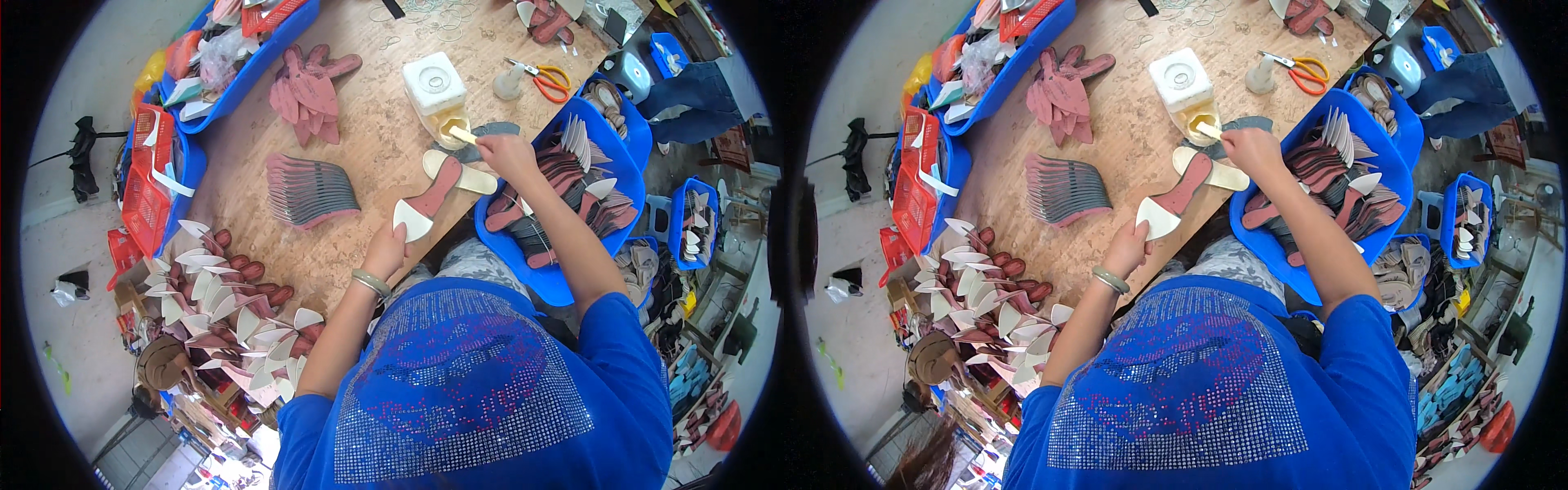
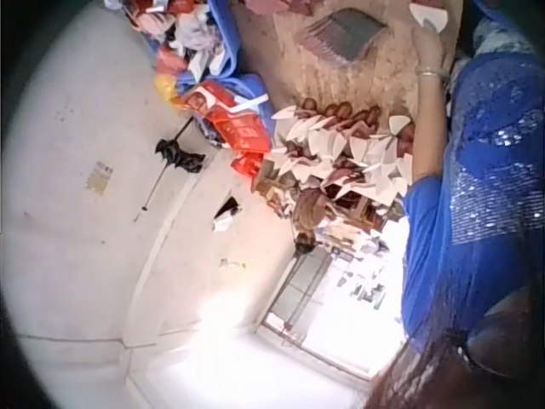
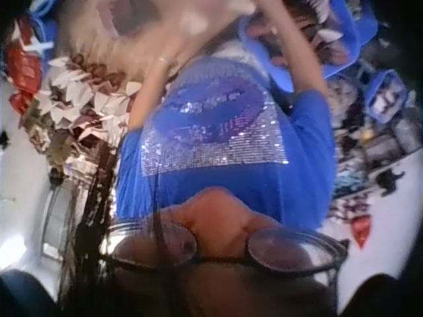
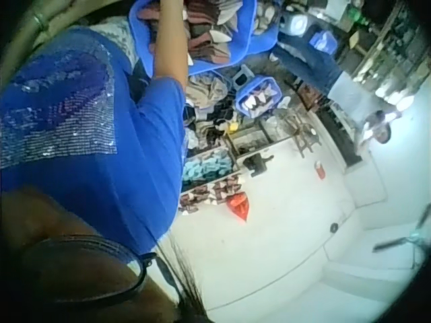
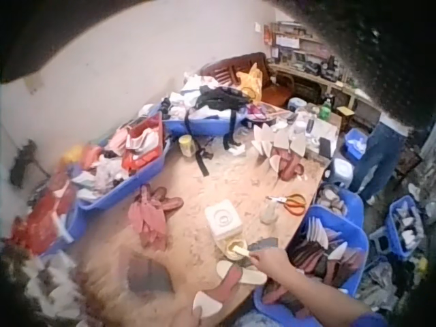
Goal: The person repeatedly picks up pink shoe insoles and white heel pieces, applies glue from a container using a small brush, and presses the parts together. They handle the items one at a time, placing finished pairs into a blue bin on the right.
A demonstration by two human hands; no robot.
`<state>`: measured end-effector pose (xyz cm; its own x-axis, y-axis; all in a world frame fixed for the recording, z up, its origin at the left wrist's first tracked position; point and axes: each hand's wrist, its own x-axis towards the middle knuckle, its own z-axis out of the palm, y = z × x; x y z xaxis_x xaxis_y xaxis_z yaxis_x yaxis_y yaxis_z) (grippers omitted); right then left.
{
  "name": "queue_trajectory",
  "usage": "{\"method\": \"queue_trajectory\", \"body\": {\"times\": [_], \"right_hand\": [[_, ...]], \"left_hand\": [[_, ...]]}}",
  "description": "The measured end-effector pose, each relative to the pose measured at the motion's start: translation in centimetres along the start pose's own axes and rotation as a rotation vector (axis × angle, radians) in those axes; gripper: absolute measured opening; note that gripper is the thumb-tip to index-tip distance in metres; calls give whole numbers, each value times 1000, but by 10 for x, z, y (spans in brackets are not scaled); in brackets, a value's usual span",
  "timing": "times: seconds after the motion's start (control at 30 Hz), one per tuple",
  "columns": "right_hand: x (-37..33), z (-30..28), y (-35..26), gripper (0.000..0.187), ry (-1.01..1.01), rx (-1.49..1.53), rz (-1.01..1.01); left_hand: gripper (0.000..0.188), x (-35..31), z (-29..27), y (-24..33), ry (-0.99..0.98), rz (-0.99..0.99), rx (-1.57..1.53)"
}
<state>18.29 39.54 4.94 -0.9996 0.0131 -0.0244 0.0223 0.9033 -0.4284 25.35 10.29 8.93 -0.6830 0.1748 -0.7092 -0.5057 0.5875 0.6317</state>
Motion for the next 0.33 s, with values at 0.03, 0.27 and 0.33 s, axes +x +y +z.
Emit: {"method": "queue_trajectory", "body": {"times": [0.03, 0.27, 0.33], "right_hand": [[9, 2, -2, 20, -14, -58, -35], [40, 13, -6, 19, -80, -215, -104], [37, 7, -9, 20, -109, -200, -104]], "left_hand": [[32, -3, 1, 6, -38, -62, -165], [28, 0, -2, -1, -89, -148, -456], [28, -3, -3, -7, -79, -162, -473]]}}
